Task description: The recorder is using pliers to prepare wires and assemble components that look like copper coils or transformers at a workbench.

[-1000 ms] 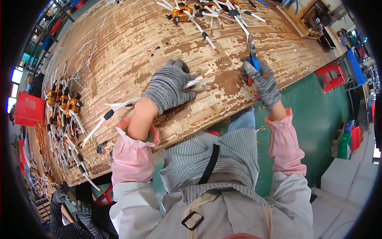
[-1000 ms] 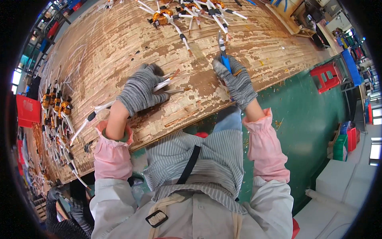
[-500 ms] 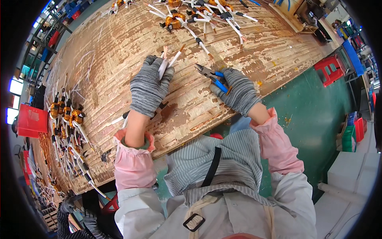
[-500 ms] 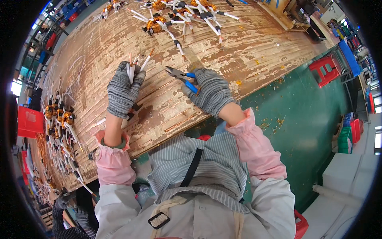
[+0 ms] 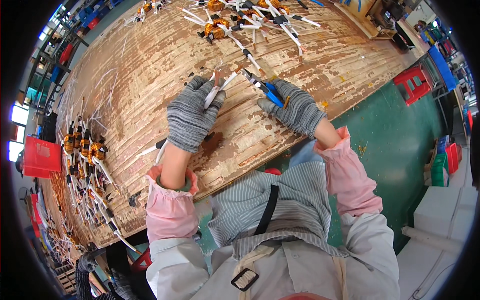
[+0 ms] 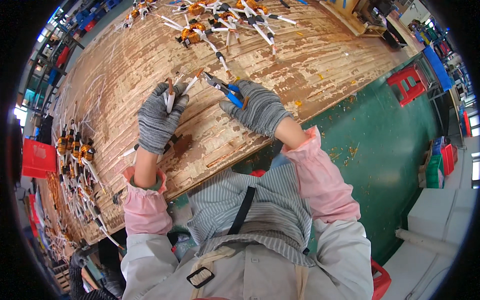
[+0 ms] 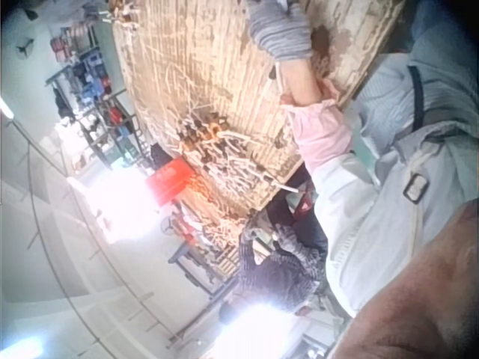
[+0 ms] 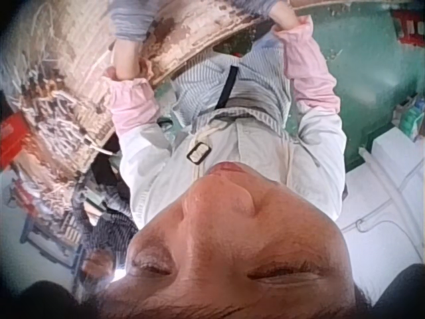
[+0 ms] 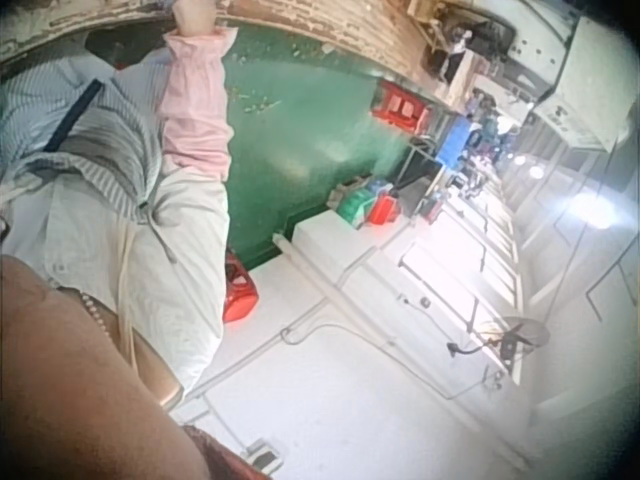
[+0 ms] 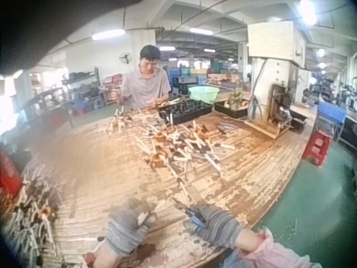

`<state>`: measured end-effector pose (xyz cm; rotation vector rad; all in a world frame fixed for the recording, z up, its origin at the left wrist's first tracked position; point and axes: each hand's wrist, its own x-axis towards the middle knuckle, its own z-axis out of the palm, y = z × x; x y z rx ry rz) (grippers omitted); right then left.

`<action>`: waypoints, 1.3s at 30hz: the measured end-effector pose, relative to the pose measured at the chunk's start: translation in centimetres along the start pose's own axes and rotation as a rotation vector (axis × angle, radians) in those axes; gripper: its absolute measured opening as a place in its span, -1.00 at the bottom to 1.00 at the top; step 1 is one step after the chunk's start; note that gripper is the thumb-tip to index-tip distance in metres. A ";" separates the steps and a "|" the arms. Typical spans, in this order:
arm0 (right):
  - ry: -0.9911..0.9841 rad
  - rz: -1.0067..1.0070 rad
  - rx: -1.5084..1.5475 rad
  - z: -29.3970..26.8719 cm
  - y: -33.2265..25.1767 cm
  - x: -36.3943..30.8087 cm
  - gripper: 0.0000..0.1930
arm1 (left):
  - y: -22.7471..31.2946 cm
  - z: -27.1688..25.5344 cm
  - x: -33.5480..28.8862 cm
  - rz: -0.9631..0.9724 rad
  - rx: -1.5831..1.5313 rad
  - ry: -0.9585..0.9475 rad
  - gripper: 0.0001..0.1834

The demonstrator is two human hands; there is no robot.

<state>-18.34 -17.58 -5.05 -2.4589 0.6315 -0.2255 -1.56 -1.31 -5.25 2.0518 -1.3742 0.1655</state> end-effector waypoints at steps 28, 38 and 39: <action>-0.028 -0.051 0.324 1.1 0.5 -0.2 -0.63 | 0.8 -0.3 0.1 0.071 0.022 -0.040 -0.73; -0.134 0.026 0.455 0.4 -0.5 -0.7 -0.58 | 1.2 -0.3 0.1 0.013 -0.114 -0.037 -0.75; -0.058 -0.032 0.215 0.1 -0.6 -0.5 -0.56 | 1.3 -0.3 0.1 0.006 -0.121 -0.050 -0.75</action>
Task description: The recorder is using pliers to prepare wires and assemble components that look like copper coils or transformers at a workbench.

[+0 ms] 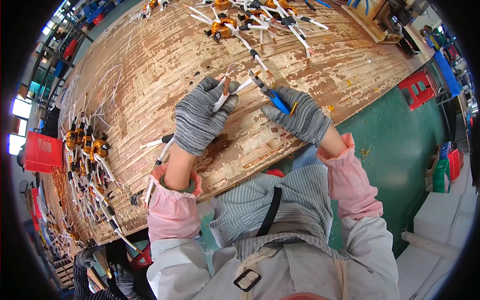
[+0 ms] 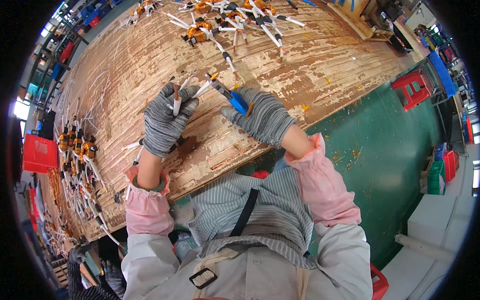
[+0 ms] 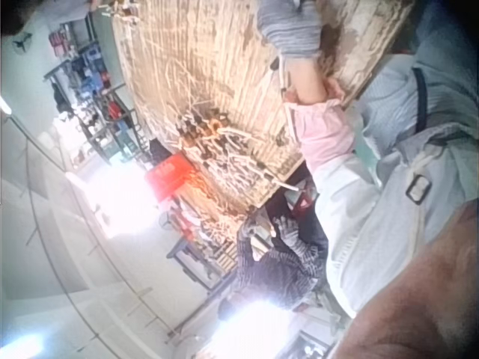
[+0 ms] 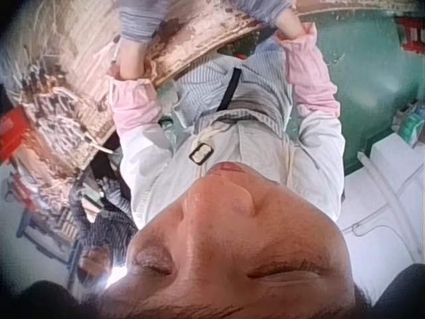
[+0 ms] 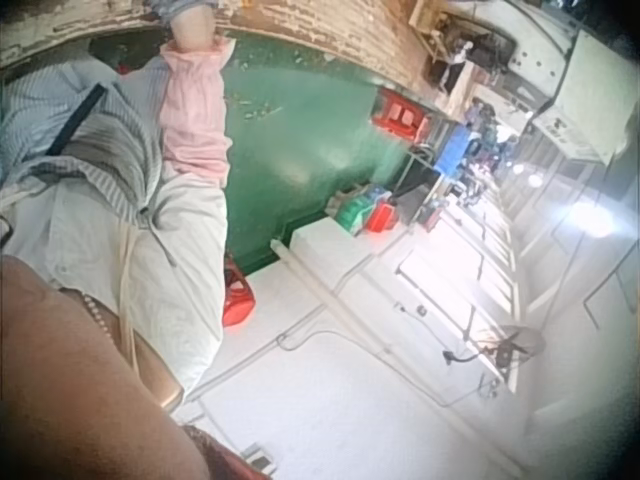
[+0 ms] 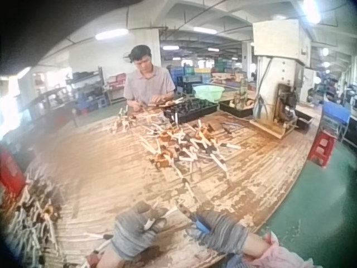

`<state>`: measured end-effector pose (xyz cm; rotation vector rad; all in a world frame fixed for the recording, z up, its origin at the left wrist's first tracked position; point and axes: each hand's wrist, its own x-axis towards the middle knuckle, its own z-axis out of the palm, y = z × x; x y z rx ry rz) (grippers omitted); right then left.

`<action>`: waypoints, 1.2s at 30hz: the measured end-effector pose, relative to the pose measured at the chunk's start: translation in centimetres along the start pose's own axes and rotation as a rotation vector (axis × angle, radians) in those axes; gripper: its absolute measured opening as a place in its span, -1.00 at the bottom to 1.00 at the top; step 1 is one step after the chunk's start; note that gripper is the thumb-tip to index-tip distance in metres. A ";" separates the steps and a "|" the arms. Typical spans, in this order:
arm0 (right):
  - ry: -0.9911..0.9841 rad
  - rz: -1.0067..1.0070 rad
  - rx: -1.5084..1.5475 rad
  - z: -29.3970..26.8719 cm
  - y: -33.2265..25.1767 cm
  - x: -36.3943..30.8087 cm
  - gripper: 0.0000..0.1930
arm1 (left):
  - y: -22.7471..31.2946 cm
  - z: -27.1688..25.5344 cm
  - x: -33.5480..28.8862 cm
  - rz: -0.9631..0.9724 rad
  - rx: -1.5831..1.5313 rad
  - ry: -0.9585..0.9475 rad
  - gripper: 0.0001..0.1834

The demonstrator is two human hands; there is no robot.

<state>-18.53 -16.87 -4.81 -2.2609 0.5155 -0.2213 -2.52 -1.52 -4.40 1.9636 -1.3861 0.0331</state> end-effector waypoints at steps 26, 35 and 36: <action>-0.331 0.047 0.486 -1.2 -0.2 -2.1 -0.58 | -1.9 -2.2 -0.1 0.022 -0.512 -0.296 -0.69; 0.335 -0.375 -0.385 0.2 1.0 -1.5 -0.58 | -1.3 -1.1 0.0 0.020 -0.433 -0.245 -0.74; 0.425 -0.435 -0.438 0.4 1.2 -1.4 -0.58 | -1.4 -1.0 0.1 0.027 -0.392 -0.246 -0.74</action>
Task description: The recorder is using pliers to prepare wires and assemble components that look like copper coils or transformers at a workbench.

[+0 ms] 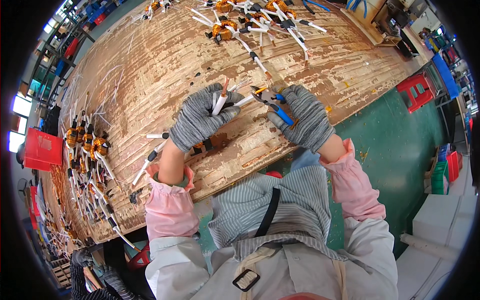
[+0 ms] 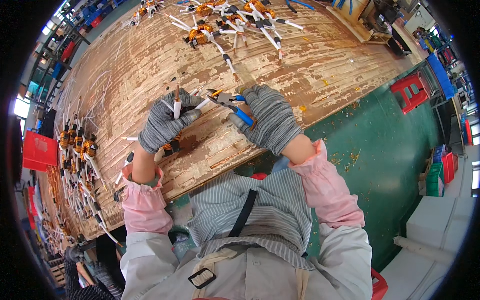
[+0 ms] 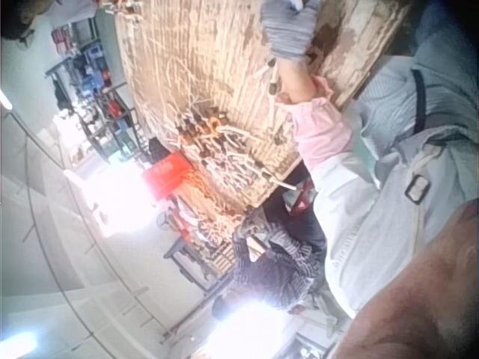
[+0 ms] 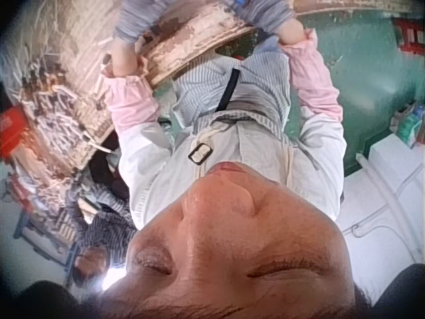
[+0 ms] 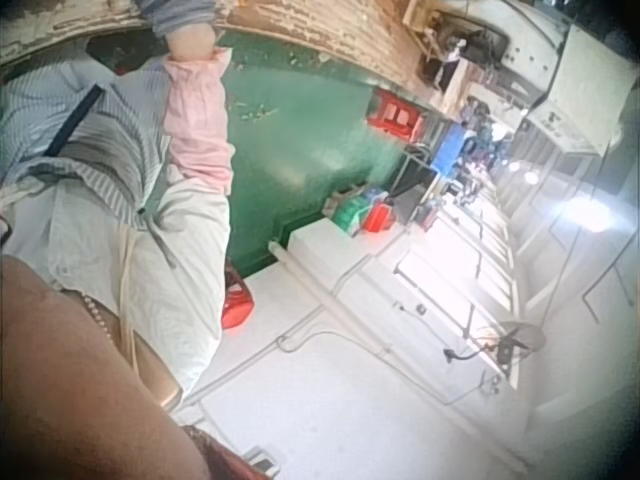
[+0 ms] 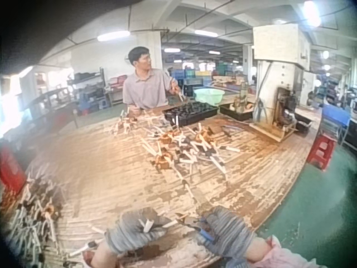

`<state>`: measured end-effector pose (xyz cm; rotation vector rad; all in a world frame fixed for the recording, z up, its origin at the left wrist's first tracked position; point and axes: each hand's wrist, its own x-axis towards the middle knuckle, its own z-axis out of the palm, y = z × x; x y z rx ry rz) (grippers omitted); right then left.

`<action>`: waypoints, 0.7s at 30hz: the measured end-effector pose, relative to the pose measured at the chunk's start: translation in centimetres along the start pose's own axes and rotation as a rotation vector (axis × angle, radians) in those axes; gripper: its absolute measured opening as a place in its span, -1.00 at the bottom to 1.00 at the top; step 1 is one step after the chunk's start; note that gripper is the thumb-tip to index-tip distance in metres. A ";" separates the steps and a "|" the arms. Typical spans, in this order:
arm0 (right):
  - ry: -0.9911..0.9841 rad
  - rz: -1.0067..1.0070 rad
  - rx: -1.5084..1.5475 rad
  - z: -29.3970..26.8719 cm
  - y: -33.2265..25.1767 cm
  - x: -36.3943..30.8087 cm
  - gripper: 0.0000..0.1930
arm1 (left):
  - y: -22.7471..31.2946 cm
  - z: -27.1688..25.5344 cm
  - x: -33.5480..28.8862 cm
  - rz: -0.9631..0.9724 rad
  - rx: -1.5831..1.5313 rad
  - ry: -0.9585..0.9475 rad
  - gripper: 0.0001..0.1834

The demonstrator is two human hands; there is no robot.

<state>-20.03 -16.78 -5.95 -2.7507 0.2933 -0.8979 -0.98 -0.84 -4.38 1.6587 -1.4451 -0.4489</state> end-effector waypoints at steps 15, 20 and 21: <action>-0.358 0.430 0.487 -0.4 -1.1 0.1 -0.58 | -1.5 1.1 -0.2 0.040 0.253 0.149 -0.72; -0.140 0.243 0.103 0.0 0.0 -0.3 -0.57 | -0.3 1.0 -0.1 -0.013 0.282 0.115 -0.73; -0.149 0.253 0.151 0.0 0.0 -0.3 -0.57 | -0.6 1.0 -0.2 0.005 0.280 0.138 -0.73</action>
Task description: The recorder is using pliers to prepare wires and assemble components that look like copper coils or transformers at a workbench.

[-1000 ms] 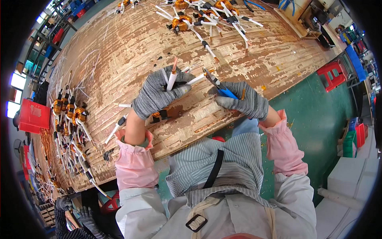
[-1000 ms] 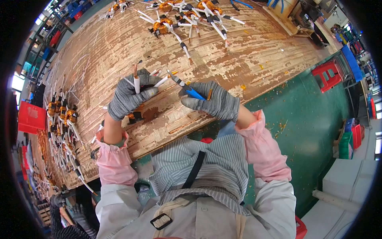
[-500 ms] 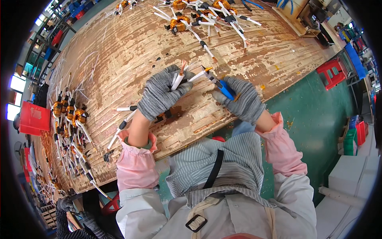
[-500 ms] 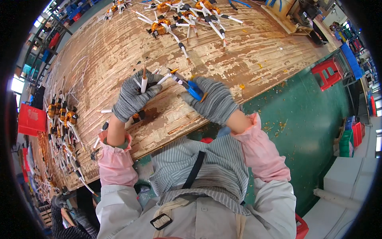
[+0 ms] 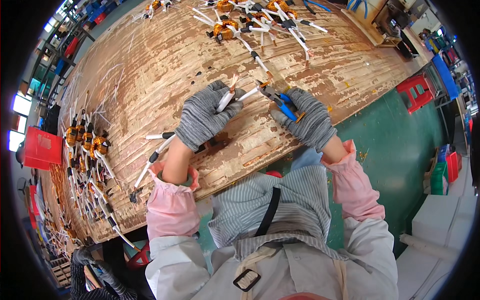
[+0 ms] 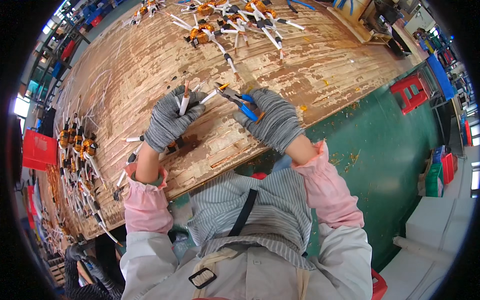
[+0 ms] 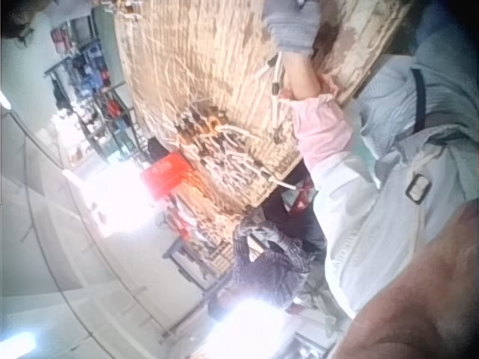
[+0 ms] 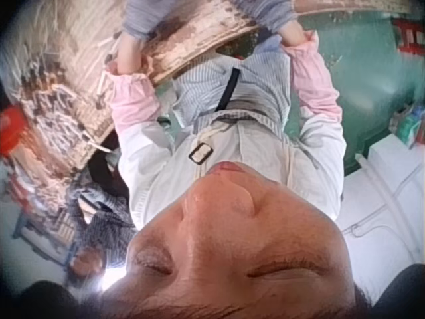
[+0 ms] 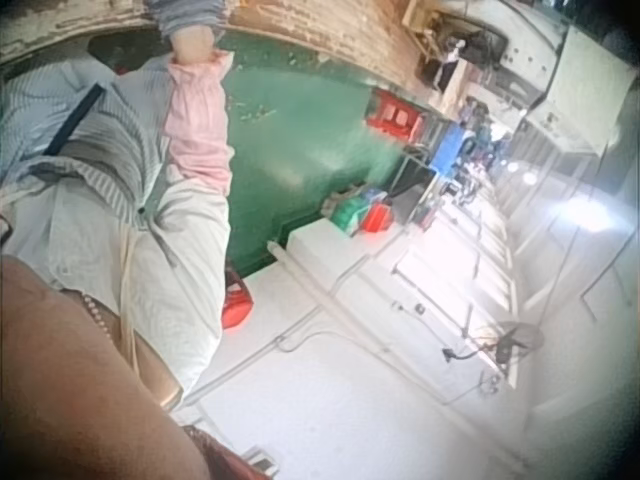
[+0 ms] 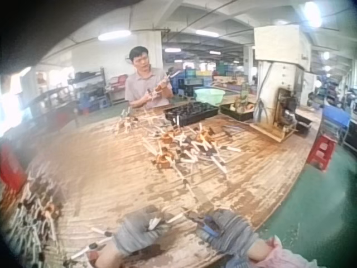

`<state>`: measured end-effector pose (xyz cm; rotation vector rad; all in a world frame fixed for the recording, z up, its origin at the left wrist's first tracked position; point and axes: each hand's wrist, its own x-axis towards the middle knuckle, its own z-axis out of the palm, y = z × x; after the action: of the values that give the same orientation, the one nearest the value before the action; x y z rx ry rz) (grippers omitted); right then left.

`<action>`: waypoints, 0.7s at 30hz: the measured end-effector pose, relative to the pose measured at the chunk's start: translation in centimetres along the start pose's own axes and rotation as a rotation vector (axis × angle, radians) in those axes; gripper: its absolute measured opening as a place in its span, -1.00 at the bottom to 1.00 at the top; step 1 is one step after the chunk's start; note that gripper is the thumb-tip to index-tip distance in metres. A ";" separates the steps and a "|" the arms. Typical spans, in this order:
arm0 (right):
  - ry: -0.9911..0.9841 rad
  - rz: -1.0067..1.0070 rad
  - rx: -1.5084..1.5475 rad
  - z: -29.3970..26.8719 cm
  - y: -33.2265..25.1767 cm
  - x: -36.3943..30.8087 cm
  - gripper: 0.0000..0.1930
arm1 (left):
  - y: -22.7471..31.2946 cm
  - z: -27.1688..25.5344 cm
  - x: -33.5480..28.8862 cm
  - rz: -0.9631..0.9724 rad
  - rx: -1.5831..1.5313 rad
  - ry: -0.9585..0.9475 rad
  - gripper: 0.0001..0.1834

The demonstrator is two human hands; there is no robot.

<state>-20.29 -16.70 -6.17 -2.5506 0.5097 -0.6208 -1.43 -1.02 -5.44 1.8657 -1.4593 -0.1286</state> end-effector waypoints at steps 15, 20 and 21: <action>0.093 -0.012 -0.439 0.9 3.5 0.5 -0.53 | 0.3 0.4 0.1 -0.047 -0.008 -0.029 -0.73; 0.316 -0.249 -0.199 0.5 1.4 1.5 -0.64 | -0.1 0.7 0.0 0.119 0.057 0.121 -0.80; 0.370 -0.285 -0.100 0.8 0.8 1.8 -0.67 | 0.3 0.2 0.2 0.069 0.046 0.063 -0.78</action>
<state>-18.56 -17.91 -6.60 -2.6332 0.3012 -1.2122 -1.70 -1.33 -5.28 1.8367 -1.4932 -0.0033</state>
